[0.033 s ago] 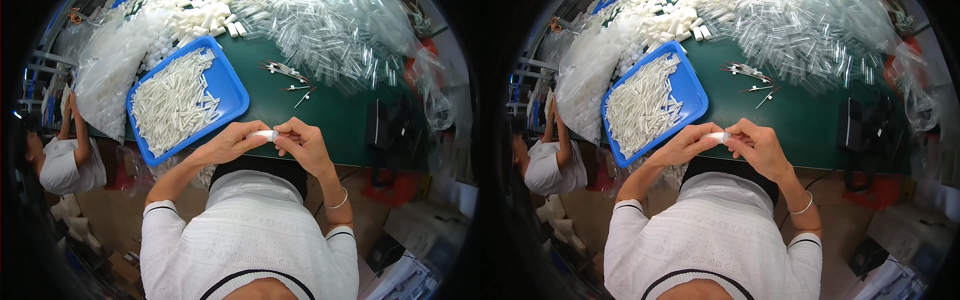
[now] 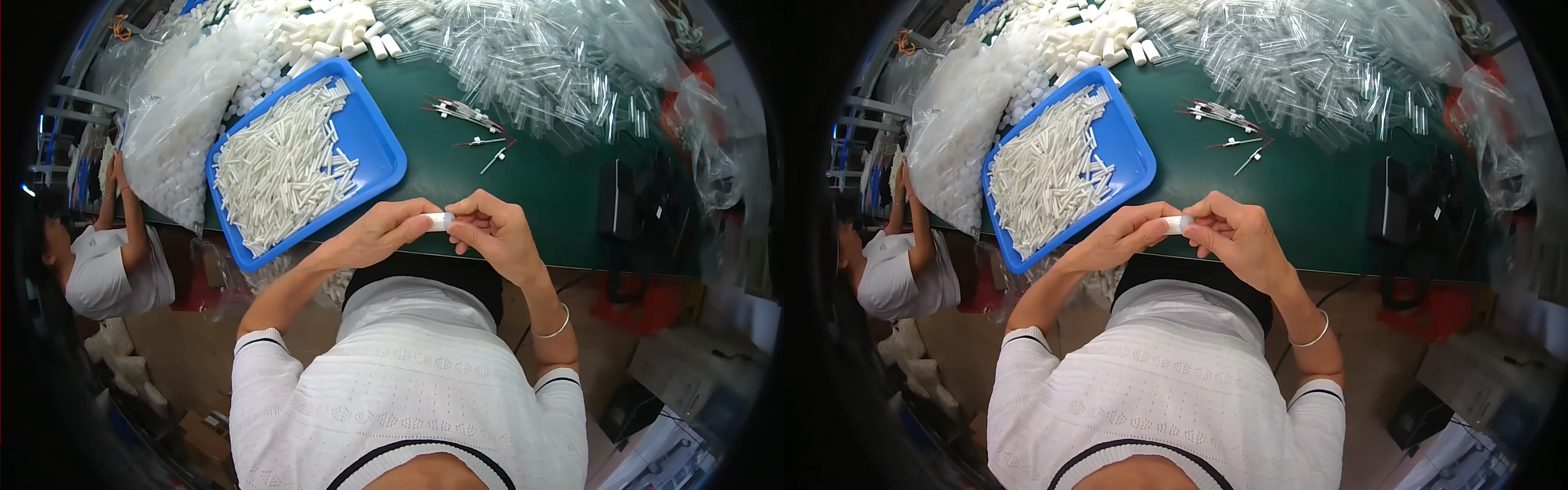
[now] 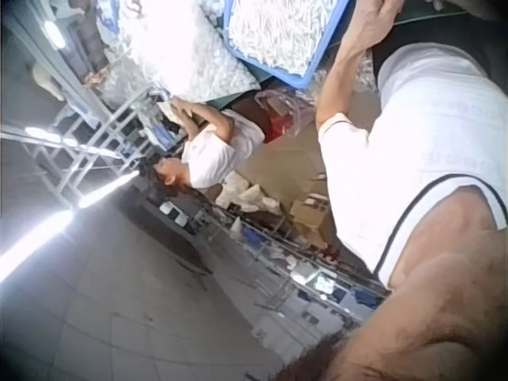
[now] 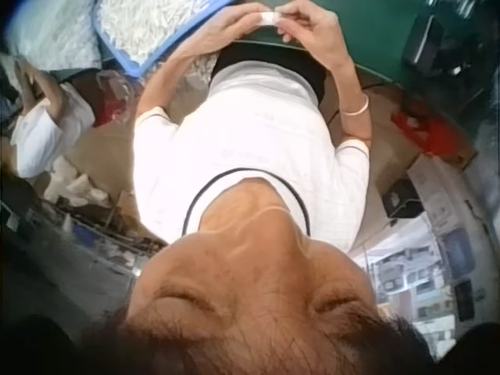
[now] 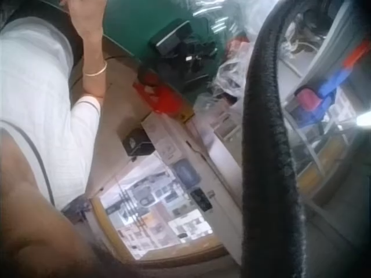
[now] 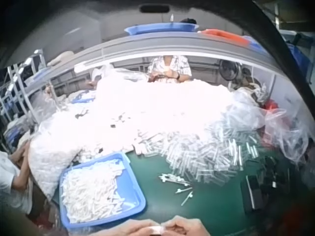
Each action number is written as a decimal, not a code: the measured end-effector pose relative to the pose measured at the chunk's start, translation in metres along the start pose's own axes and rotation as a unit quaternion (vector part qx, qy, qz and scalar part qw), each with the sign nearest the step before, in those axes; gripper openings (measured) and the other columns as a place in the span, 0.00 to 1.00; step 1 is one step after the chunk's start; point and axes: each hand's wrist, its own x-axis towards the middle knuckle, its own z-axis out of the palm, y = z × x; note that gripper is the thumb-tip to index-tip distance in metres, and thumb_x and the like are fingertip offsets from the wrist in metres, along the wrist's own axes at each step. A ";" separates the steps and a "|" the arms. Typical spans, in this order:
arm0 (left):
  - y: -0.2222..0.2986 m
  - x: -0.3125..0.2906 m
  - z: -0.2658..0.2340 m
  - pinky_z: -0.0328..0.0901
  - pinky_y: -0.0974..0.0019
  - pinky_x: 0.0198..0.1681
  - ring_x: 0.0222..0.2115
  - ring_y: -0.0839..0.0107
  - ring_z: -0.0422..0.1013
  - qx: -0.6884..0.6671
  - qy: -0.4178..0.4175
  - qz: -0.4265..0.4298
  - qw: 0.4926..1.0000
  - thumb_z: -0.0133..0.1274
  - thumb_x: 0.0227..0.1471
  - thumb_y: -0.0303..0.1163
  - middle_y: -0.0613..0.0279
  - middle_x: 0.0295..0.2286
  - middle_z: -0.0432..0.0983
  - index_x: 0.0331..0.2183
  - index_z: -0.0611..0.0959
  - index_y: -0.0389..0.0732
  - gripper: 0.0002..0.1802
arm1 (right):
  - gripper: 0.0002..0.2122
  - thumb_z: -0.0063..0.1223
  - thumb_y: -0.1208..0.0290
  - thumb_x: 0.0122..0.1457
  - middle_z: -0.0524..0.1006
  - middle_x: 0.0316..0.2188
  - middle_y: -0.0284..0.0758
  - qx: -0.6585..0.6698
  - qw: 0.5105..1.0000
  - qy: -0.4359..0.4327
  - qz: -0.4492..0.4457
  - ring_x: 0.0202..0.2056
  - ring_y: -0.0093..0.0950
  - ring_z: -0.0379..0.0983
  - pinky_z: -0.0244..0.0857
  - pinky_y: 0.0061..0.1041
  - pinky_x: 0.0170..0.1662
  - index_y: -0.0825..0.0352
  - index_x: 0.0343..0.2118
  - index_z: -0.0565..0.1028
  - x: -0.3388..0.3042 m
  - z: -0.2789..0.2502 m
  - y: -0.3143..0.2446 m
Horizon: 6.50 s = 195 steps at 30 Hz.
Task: Assembling small white plastic caps onto thin metal pins at a factory workbench.
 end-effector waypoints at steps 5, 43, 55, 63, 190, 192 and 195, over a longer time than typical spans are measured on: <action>-0.017 -0.001 0.010 0.57 0.66 0.24 0.18 0.73 0.59 0.064 0.067 0.028 0.995 0.40 0.64 0.39 0.62 0.18 0.65 0.30 0.75 0.34 0.19 | 0.05 0.53 0.80 0.58 0.77 0.26 0.35 0.053 0.997 -0.032 0.056 0.26 0.18 0.74 0.71 0.16 0.28 0.75 0.35 0.73 0.005 0.000 0.009; -0.029 -0.009 0.034 0.48 0.77 0.17 0.13 0.82 0.52 -0.527 -0.046 -0.049 0.847 0.28 0.64 0.54 0.72 0.12 0.58 0.30 0.73 0.39 0.30 | 0.06 0.50 0.74 0.61 0.70 0.21 0.25 -0.018 0.995 0.097 -0.026 0.21 0.12 0.62 0.55 0.11 0.24 0.69 0.37 0.77 0.005 -0.006 0.026; -0.133 -0.191 -0.022 0.64 0.67 0.27 0.22 0.71 0.71 0.251 0.150 -0.315 0.903 0.51 0.56 0.40 0.56 0.22 0.75 0.53 0.70 0.37 0.27 | 0.09 0.53 0.81 0.52 0.72 0.31 0.38 -0.536 0.809 0.155 -0.187 0.34 0.37 0.70 0.67 0.34 0.36 0.70 0.38 0.75 0.021 -0.067 0.044; -0.018 -0.112 -0.057 0.67 0.74 0.25 0.22 0.80 0.74 0.020 0.045 -0.132 0.990 0.55 0.51 0.26 0.63 0.25 0.80 0.35 0.83 0.35 0.08 | 0.06 0.56 0.82 0.50 0.72 0.30 0.39 -0.498 0.840 0.137 -0.165 0.33 0.37 0.70 0.65 0.34 0.35 0.69 0.31 0.73 0.006 -0.048 0.041; 0.006 0.140 -0.179 0.68 0.56 0.31 0.28 0.54 0.76 0.558 0.342 0.030 0.756 0.55 0.51 0.43 0.51 0.26 0.79 0.26 0.83 0.38 0.17 | 0.12 0.53 0.81 0.57 0.75 0.38 0.33 0.288 0.948 0.129 -0.045 0.37 0.21 0.74 0.73 0.20 0.39 0.70 0.45 0.73 0.039 0.001 0.021; 0.003 0.164 -0.181 0.69 0.56 0.31 0.30 0.55 0.77 0.618 0.338 -0.026 0.709 0.58 0.47 0.47 0.50 0.25 0.79 0.26 0.84 0.38 0.20 | 0.14 0.53 0.81 0.57 0.74 0.41 0.34 0.280 0.952 0.114 -0.048 0.38 0.22 0.74 0.72 0.21 0.40 0.71 0.47 0.72 0.038 0.007 0.021; -0.002 0.172 -0.184 0.69 0.54 0.32 0.29 0.53 0.77 0.603 0.356 -0.030 0.713 0.57 0.45 0.47 0.49 0.25 0.79 0.25 0.84 0.38 0.20 | 0.14 0.53 0.80 0.58 0.74 0.43 0.37 0.256 0.960 0.111 -0.039 0.36 0.22 0.73 0.71 0.21 0.39 0.71 0.48 0.71 0.035 0.009 0.022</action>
